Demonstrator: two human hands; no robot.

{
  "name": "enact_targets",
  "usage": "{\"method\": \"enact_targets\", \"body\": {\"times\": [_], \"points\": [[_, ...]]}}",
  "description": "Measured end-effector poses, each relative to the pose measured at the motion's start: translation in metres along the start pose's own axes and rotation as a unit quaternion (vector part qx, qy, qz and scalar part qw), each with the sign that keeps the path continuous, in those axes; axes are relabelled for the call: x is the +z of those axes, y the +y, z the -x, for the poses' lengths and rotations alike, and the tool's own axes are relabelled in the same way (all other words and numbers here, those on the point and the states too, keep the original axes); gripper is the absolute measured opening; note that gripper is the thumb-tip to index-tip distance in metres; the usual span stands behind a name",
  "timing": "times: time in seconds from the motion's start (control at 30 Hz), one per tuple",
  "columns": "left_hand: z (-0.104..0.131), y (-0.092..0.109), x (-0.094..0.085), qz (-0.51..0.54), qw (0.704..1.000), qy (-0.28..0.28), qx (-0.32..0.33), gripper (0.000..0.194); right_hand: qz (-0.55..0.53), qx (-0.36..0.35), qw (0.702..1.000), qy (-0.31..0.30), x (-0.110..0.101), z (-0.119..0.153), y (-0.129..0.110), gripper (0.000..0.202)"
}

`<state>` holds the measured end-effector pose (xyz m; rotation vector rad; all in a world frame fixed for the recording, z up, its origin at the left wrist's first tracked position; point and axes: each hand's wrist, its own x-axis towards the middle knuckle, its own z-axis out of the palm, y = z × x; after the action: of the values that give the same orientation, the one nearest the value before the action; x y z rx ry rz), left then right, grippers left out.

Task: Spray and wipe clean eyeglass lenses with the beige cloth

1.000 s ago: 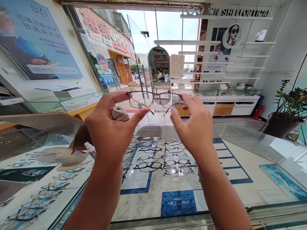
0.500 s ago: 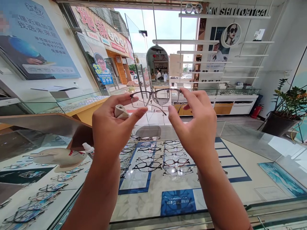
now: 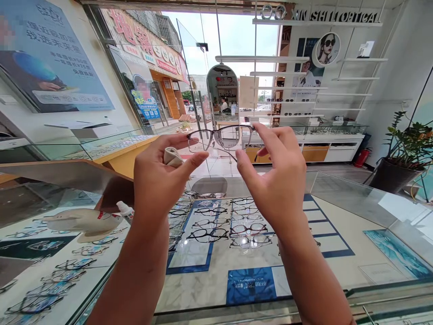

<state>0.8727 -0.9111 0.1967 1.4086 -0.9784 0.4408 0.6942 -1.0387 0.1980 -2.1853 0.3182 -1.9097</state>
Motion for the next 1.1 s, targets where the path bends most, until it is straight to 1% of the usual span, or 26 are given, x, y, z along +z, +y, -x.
{"method": "enact_targets", "body": {"times": [0.13, 0.23, 0.4, 0.5, 0.6, 0.7, 0.8, 0.93, 1.1], "points": [[-0.003, -0.005, 0.000, 0.037, 0.999, -0.015, -0.021, 0.063, -0.008, 0.000, 1.000, 0.002, -0.001, 0.000, 0.000, 0.045], [-0.005, -0.009, 0.001, 0.046, 0.998, -0.021, -0.032, 0.065, -0.013, 0.003, 1.000, 0.001, -0.001, 0.000, 0.000, 0.044], [-0.005, -0.009, 0.002, 0.045, 0.999, -0.022, -0.018, 0.064, -0.012, 0.009, 1.000, -0.002, -0.002, -0.001, -0.001, 0.042], [-0.003, -0.007, 0.004, 0.019, 1.000, 0.000, 0.003, 0.059, -0.009, 0.019, 1.000, -0.009, -0.001, -0.002, 0.000, 0.041], [0.001, -0.005, 0.005, -0.024, 0.998, 0.040, 0.042, 0.054, -0.008, 0.038, 0.999, -0.024, 0.001, -0.002, 0.004, 0.041], [0.005, -0.004, 0.007, -0.063, 0.991, 0.079, 0.084, 0.054, -0.004, 0.060, 0.997, -0.038, 0.004, -0.001, 0.008, 0.041], [0.007, -0.003, 0.007, -0.095, 0.984, 0.109, 0.109, 0.052, 0.004, 0.079, 0.995, -0.053, 0.007, 0.000, 0.010, 0.041], [0.008, -0.002, 0.006, -0.117, 0.976, 0.125, 0.131, 0.053, 0.003, 0.090, 0.994, -0.068, 0.011, 0.001, 0.011, 0.041], [0.008, -0.002, 0.005, -0.103, 0.983, 0.104, 0.112, 0.052, 0.001, 0.093, 0.993, -0.076, 0.015, 0.001, 0.014, 0.042]]}}
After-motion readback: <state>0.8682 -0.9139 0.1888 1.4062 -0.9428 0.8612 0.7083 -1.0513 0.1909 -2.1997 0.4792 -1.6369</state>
